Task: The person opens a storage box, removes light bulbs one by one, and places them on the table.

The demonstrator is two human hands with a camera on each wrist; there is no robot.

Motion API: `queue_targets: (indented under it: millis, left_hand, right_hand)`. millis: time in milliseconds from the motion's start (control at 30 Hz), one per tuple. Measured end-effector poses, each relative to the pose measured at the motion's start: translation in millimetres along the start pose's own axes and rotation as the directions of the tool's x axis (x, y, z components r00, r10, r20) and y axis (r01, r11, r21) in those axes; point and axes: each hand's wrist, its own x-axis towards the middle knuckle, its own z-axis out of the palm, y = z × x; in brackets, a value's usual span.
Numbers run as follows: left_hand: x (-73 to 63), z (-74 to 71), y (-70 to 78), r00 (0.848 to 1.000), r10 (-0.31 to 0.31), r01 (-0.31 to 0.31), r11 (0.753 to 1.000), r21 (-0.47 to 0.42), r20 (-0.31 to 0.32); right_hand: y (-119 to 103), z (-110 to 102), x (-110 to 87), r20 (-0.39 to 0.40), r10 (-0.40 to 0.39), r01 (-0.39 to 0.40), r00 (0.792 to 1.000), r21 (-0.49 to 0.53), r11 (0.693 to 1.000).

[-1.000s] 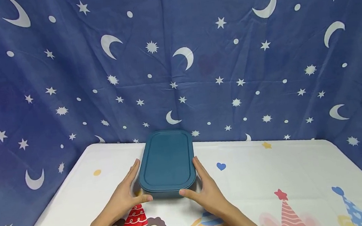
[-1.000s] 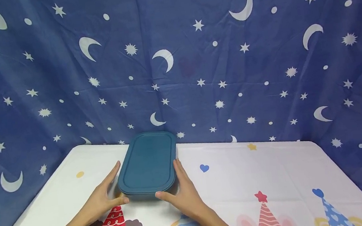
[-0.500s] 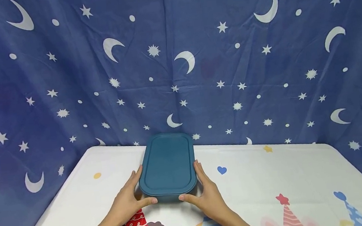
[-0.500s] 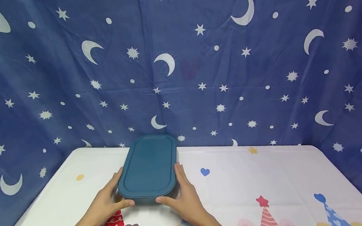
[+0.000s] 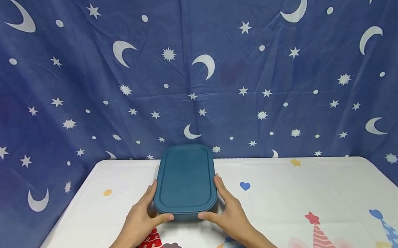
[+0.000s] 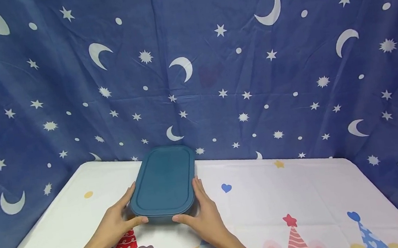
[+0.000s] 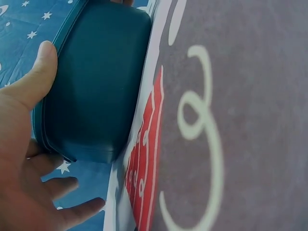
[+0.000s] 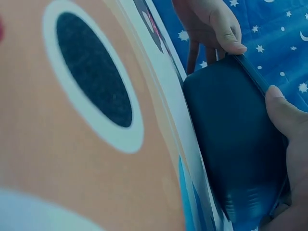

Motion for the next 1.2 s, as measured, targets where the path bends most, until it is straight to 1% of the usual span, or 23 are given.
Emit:
queue_targets:
  millis: [200,400,567,767,833,967,1200]
  left_hand:
    - [-0.8,-6.7,0.4,1.0,0.002,-0.002,1.0,-0.029,-0.006]
    - [-2.5,-22.7,0.8,1.0,0.002,-0.003,0.999,-0.035,-0.013]
    - [-5.1,-36.0,-2.0,1.0,0.008,-0.009,0.999,-0.047,-0.012]
    - [-11.4,-50.7,-9.2,0.998,0.032,-0.036,0.995,-0.093,-0.047]
    - [-13.6,-55.3,-12.3,0.998,0.043,-0.048,0.993,-0.109,-0.056]
    - [-18.3,-63.6,-19.9,0.997,0.047,-0.055,0.991,-0.12,-0.065]
    - [-24.9,-75.7,-35.3,0.995,0.053,-0.061,0.992,-0.11,-0.079]
  right_hand:
    - [-8.7,-0.3,3.5,-0.02,-0.037,0.037,0.999,-0.016,0.999]
    - [-23.7,3.5,8.6,-0.012,-0.078,0.077,0.997,-0.046,0.996]
    - [-35.7,10.4,12.5,-0.01,-0.081,0.08,0.997,-0.048,0.996]
    - [-50.0,22.5,16.9,-0.001,-0.089,0.089,0.996,-0.007,0.996]
    - [-54.2,27.3,17.5,0.0,-0.091,0.091,0.996,-0.004,0.996]
    - [-61.3,37.6,19.7,0.007,-0.101,0.101,0.995,-0.007,0.995]
    - [-74.1,53.9,22.4,0.03,-0.054,0.054,0.998,-0.011,0.998]
